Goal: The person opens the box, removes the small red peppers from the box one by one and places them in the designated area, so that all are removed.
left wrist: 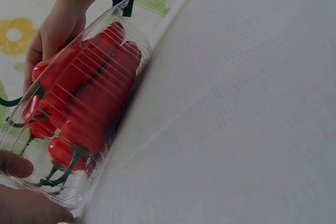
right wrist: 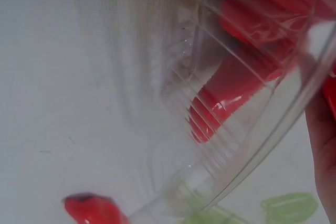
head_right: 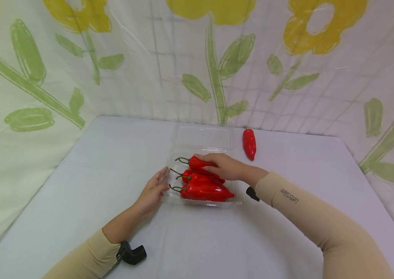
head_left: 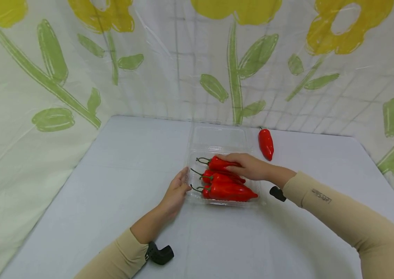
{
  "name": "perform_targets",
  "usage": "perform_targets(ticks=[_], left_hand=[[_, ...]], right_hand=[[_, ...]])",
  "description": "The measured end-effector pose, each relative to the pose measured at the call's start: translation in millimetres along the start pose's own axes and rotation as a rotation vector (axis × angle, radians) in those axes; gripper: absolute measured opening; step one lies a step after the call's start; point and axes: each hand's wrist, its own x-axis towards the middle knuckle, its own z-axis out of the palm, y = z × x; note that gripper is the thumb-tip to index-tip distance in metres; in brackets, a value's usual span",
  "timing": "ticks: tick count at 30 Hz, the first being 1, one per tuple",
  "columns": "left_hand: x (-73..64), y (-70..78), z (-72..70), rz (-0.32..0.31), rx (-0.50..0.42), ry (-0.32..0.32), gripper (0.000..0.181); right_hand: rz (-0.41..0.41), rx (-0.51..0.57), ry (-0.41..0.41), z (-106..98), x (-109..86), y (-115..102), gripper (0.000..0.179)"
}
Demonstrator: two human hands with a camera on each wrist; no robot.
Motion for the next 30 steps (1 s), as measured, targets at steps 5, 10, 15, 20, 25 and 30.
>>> perform_targets(ticks=[5, 10, 15, 20, 25, 30], left_hand=[[-0.3, 0.7, 0.2, -0.012, 0.002, 0.006, 0.067], [-0.6, 0.4, 0.5, -0.013, 0.004, 0.007, 0.067], [-0.7, 0.6, 0.6, -0.020, 0.005, 0.011, 0.067], [-0.9, 0.3, 1.1, -0.014, 0.002, 0.008, 0.067], [-1.4, 1.0, 2.3, -0.010, -0.003, 0.003, 0.067], [-0.9, 2.1, 2.7, -0.012, 0.002, 0.009, 0.067]], right_hand=[[0.022, 0.050, 0.057, -1, -6.0, 0, 0.055], [0.071, 0.067, 0.112, -3, -11.7, 4, 0.056], [0.129, 0.097, 0.153, -6, -16.3, 12, 0.057], [0.176, 0.127, 0.212, -8, -22.2, 19, 0.057], [0.229, 0.193, 0.261, -8, -29.3, 20, 0.058], [0.272, 0.252, 0.333, -8, -34.5, 26, 0.059]])
